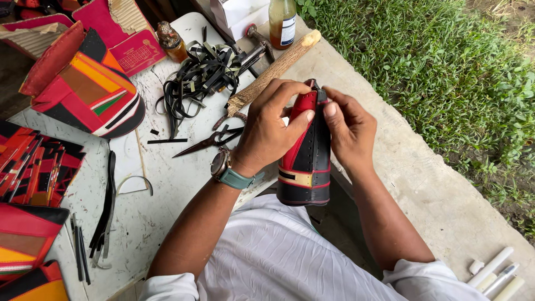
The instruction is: The person works on a colorful patchwork leather bag at an outdoor workbench, turning the bag right side out, working the zipper open and closed, and pressing and smoothing the seams and edges by hand. Finished patchwork bags are stacked on the table beside the one being handled.
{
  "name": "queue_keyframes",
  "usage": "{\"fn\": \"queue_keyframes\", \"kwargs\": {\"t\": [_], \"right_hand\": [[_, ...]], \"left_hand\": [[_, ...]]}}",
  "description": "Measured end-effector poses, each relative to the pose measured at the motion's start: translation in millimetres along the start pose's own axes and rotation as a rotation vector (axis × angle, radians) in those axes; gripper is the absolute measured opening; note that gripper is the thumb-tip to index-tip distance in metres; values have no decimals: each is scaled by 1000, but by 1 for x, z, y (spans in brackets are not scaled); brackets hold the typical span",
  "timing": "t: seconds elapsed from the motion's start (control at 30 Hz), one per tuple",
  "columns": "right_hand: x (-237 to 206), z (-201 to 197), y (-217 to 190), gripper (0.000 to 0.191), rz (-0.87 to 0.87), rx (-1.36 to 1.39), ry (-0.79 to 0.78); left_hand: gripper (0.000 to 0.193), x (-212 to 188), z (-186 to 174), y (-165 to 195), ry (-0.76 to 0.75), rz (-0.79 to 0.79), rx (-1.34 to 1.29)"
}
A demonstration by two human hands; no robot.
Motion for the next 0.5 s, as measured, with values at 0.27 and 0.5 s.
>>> {"fn": "queue_keyframes", "kwargs": {"t": [0.27,0.5], "right_hand": [[13,7,1,12,2,121,78],[8,12,-19,12,-182,-240,91]], "left_hand": [[24,8,8,-4,-29,-102,-157],[32,-3,9,1,18,-43,-41]]}}
Point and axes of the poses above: each hand's wrist, its own x-axis towards the middle knuckle, its own z-axis out of the palm, y = z × x, the point moved 1 cm from there along x, towards the middle knuckle, and after that the axes turned 9 degrees about x, right-handed, at the moved point
